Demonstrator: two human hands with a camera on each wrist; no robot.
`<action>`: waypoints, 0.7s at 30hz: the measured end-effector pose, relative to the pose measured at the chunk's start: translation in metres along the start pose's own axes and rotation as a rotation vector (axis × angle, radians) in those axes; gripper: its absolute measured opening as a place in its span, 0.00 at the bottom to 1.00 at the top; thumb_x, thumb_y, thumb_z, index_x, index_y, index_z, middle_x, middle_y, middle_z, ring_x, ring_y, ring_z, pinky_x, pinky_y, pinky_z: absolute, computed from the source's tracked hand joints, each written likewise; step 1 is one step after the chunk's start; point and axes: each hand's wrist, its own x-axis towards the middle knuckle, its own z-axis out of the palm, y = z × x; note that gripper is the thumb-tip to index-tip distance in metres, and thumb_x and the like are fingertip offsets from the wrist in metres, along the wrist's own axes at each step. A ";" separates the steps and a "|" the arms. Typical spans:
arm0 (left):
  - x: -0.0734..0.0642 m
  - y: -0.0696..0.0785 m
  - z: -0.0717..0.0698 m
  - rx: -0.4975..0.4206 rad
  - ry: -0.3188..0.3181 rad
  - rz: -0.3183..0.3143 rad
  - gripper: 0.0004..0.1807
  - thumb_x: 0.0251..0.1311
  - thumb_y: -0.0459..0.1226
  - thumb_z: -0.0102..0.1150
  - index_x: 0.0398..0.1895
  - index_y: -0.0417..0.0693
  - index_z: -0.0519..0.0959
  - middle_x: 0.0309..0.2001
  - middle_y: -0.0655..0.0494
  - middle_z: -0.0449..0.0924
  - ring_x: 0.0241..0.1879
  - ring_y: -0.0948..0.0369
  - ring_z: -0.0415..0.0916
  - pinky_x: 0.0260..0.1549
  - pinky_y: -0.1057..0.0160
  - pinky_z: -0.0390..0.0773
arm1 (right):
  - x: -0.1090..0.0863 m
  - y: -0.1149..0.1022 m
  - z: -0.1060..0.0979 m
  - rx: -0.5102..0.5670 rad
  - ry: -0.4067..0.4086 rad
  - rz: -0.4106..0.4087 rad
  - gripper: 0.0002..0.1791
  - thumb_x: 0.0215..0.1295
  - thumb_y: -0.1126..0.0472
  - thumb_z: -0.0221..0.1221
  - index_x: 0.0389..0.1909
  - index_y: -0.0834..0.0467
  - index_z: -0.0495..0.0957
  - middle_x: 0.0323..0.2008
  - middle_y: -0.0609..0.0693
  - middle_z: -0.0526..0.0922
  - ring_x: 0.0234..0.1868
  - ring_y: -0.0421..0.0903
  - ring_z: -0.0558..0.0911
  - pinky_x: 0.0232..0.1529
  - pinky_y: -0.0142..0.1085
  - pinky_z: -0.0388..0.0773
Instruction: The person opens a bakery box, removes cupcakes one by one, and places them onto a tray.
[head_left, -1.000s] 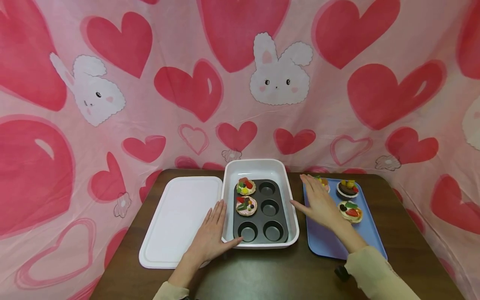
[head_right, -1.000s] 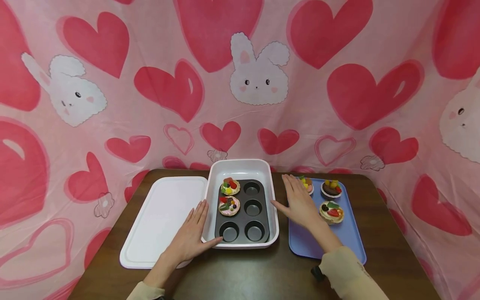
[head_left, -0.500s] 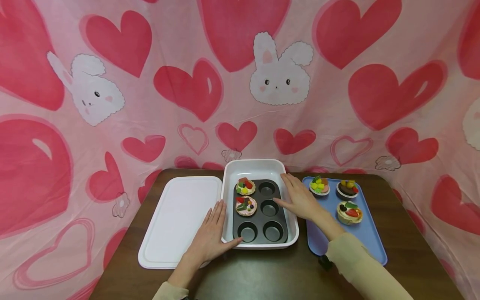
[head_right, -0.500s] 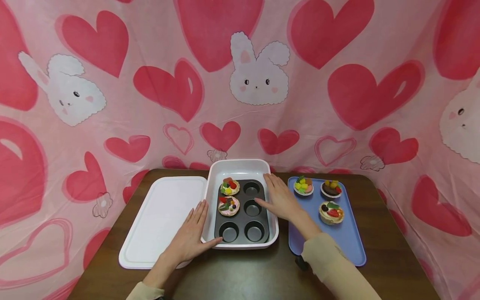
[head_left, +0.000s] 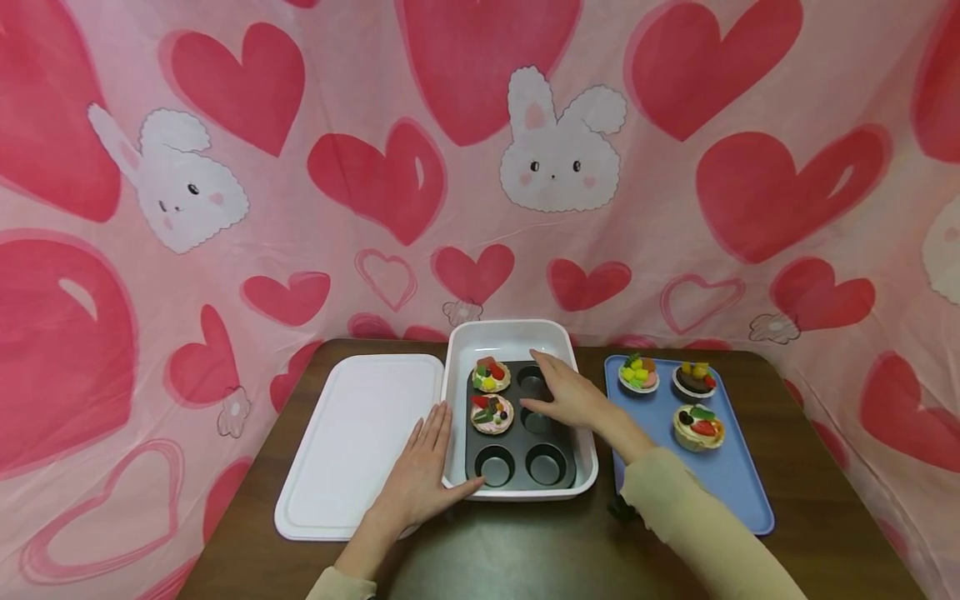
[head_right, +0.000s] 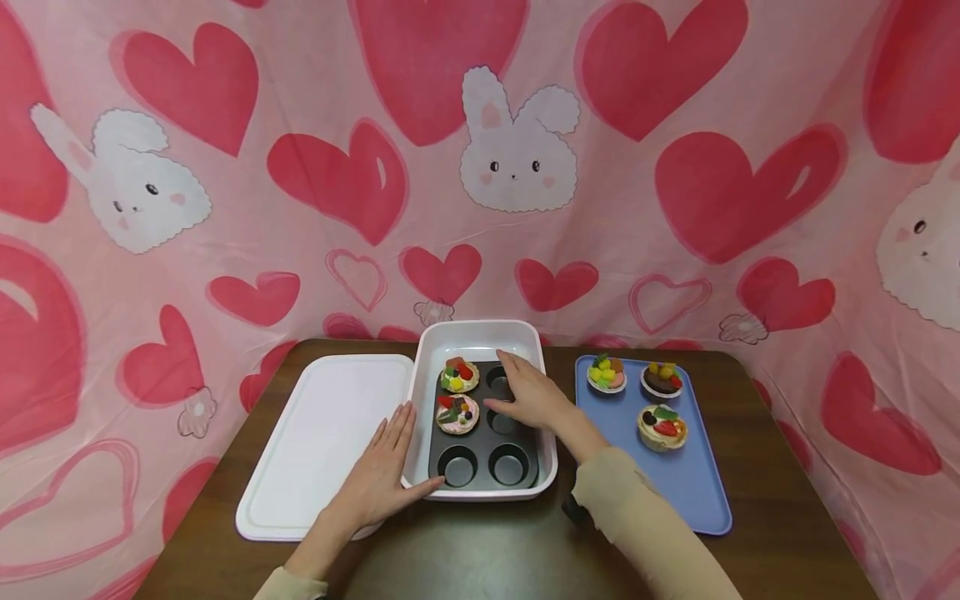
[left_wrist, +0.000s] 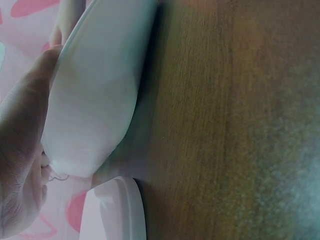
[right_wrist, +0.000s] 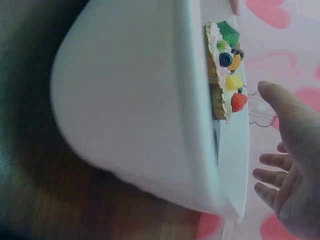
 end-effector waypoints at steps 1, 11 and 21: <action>0.000 0.000 0.000 0.002 -0.003 -0.001 0.69 0.61 0.79 0.56 0.90 0.40 0.50 0.91 0.44 0.46 0.91 0.47 0.46 0.89 0.41 0.53 | 0.002 -0.001 0.001 0.001 -0.005 -0.004 0.55 0.73 0.40 0.69 0.88 0.60 0.53 0.84 0.66 0.65 0.81 0.66 0.72 0.76 0.66 0.74; -0.001 0.002 0.001 0.003 0.023 0.007 0.69 0.61 0.78 0.58 0.90 0.39 0.52 0.91 0.44 0.48 0.91 0.47 0.48 0.88 0.41 0.55 | 0.024 -0.015 0.005 0.032 -0.030 -0.006 0.53 0.73 0.41 0.68 0.87 0.63 0.55 0.83 0.67 0.66 0.82 0.66 0.71 0.80 0.65 0.70; -0.003 0.002 0.000 -0.012 0.013 -0.005 0.68 0.61 0.77 0.59 0.90 0.40 0.51 0.91 0.45 0.47 0.91 0.47 0.47 0.89 0.41 0.53 | 0.042 -0.023 0.020 0.042 -0.022 0.004 0.54 0.72 0.40 0.68 0.87 0.63 0.56 0.84 0.65 0.66 0.83 0.64 0.69 0.82 0.64 0.68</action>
